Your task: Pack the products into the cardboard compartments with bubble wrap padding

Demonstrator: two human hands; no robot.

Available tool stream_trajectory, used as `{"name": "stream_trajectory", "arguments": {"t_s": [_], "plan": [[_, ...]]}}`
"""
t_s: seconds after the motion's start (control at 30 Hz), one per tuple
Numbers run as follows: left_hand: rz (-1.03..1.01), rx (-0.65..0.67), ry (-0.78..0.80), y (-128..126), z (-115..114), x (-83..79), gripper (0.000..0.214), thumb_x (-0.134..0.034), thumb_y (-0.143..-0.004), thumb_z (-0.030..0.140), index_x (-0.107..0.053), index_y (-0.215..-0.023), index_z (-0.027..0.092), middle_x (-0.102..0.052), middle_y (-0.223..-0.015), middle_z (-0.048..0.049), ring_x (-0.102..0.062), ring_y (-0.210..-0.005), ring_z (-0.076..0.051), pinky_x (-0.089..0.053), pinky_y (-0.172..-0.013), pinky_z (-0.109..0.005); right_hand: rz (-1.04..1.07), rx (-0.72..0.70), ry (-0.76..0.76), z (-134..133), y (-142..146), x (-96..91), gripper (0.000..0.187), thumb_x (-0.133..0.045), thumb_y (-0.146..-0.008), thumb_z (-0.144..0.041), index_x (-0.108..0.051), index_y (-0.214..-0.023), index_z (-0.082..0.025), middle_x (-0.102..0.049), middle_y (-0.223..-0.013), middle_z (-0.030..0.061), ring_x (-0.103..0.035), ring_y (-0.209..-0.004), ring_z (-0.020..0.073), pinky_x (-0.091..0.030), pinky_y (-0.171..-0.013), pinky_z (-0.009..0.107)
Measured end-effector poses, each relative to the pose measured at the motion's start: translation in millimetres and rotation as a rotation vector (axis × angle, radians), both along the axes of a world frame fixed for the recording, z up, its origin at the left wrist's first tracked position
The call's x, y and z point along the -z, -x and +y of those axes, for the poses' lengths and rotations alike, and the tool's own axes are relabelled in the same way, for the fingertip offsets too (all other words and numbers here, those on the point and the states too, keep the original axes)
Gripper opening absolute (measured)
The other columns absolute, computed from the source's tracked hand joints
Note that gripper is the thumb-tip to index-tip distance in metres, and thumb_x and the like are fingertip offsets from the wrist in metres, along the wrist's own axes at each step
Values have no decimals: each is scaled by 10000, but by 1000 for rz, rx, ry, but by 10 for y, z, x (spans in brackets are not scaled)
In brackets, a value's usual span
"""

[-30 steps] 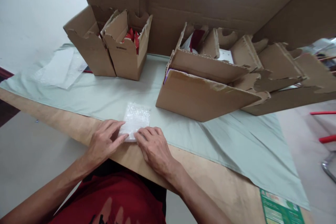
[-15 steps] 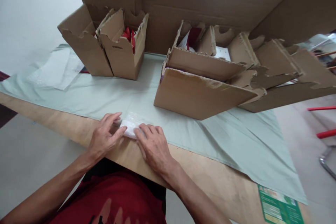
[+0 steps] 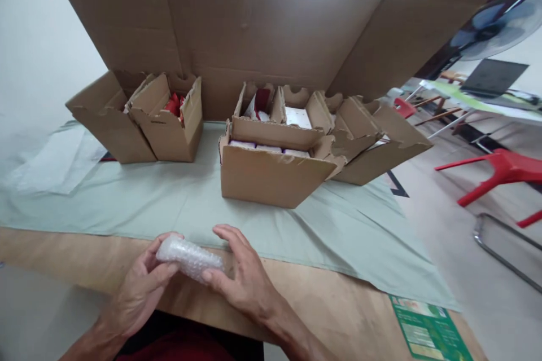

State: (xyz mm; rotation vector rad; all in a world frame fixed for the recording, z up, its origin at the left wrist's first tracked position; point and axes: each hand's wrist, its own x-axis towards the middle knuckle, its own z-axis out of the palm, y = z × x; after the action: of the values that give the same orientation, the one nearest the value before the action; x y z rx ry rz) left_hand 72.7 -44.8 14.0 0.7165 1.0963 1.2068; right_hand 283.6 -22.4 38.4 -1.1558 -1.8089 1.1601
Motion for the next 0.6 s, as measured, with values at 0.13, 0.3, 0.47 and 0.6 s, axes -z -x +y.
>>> {"name": "stream_trajectory", "arguments": {"t_s": [0.13,0.3,0.47,0.6], "plan": [[130,181,-194,-49,48,-97,329,-811,-830,430,-664,-1049,232,-690,-883,-28,-665,-785,-159,-569,-691,-243,91,-30,130,-12,-194,-97,341,-697,-893,-469,-725,-1146,-243,-759,-1032,55,-713,-922,232,-578,-846,353],[693,100,-778,-60,504,-600,623,-659,-948,388,-427,-1517,287,-586,-1454,-147,-596,-1290,-317,-526,-1069,-481,25,134,-50,58,-628,-450,179,-679,-921,-408,-750,-915,-244,-711,-766,10,-658,-673,172,-543,-620,263],[1152,-40,-1239,-339,1334,-1094,588,-628,-910,179,-472,-1476,210,-644,-1375,-139,-526,-1381,-343,-450,-1138,-563,14,416,-217,183,-1210,-904,187,-777,-848,-465,-789,-953,-310,-772,-826,28,-715,-665,209,-577,-543,275],[1219,27,-1353,-504,1520,-1013,270,-558,-899,45,-671,-1086,202,-758,-971,-57,-627,-1251,-291,-427,-1137,-554,-75,707,-321,313,-1573,-1220,210,-791,-828,-515,-781,-977,-368,-771,-857,47,-712,-719,256,-593,-569,349]]}}
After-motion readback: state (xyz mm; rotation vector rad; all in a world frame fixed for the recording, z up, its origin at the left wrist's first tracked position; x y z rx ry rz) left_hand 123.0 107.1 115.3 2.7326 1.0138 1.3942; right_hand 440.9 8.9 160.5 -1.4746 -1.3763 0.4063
